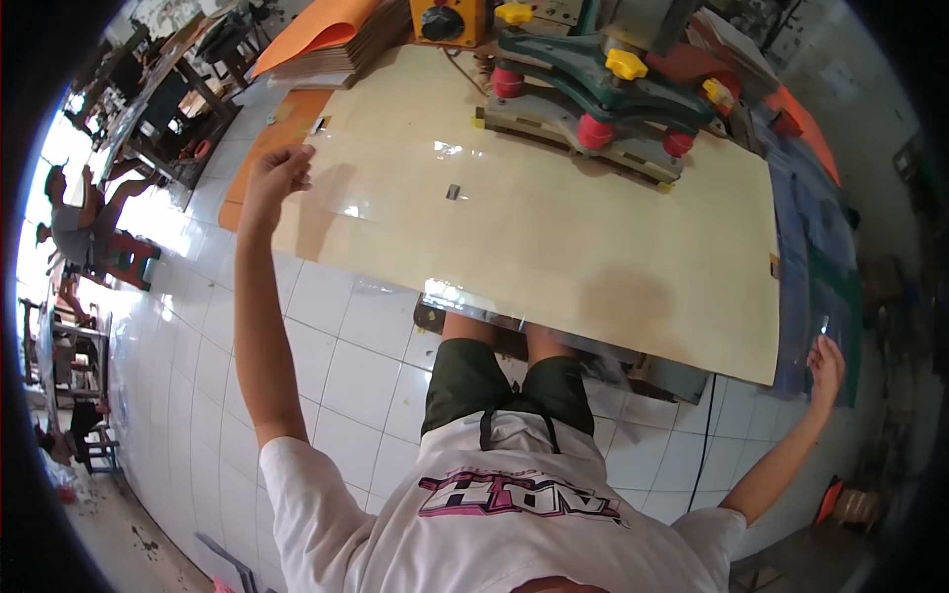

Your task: The person places a plastic sheet onto a workbench, aligns it under a heat-sealing machine, and operates the machine to seal the plastic. They then check the sealed edge and reposition the sheet for further sealing.

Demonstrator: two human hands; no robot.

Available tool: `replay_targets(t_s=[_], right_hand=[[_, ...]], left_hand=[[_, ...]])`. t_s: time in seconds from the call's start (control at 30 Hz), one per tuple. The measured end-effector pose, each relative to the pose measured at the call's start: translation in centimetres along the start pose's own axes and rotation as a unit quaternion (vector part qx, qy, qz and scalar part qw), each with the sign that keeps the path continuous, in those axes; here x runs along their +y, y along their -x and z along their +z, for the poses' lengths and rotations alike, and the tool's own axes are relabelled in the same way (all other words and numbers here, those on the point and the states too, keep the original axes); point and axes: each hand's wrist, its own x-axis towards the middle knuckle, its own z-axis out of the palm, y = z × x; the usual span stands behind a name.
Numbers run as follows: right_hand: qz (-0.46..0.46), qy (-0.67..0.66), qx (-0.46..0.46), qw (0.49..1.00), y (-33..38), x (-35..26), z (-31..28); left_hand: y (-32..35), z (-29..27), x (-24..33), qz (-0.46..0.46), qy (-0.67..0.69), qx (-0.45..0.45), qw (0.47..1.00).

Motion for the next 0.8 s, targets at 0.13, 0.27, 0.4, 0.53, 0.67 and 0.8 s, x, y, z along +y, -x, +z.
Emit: replay_targets(t_s=[0.13, 0.27, 0.4, 0.53, 0.67, 0.8], right_hand=[[0.001, 0.029, -0.012, 1.000, -0.8, -1.8, 3.6], [-0.007, 0.101, -0.008, 0.995, -2.0, -2.5, 6.7], [-0.015, 0.167, -0.007, 0.986, -2.5, -3.1, 10.2], [-0.018, 0.195, 0.003, 0.981, -4.0, -2.7, 11.7], [-0.009, 0.202, 0.014, 0.979, -5.1, -2.3, 12.8], [0.001, 0.188, 0.003, 0.982, -5.6, -2.0, 14.4]], left_hand=[[-4.3, -1.5, 0.5, 0.002, -0.026, -0.006, 1.000], [-7.2, -1.8, 0.8, -0.036, -0.103, 0.003, 0.994], [-9.6, -2.4, -0.4, -0.056, -0.163, -0.019, 0.985], [-12.3, -1.2, -1.1, -0.075, -0.227, -0.038, 0.970], [-14.2, 0.1, -1.7, -0.081, -0.274, -0.037, 0.958], [-15.2, 0.4, -4.6, 0.033, -0.391, 0.066, 0.918]])
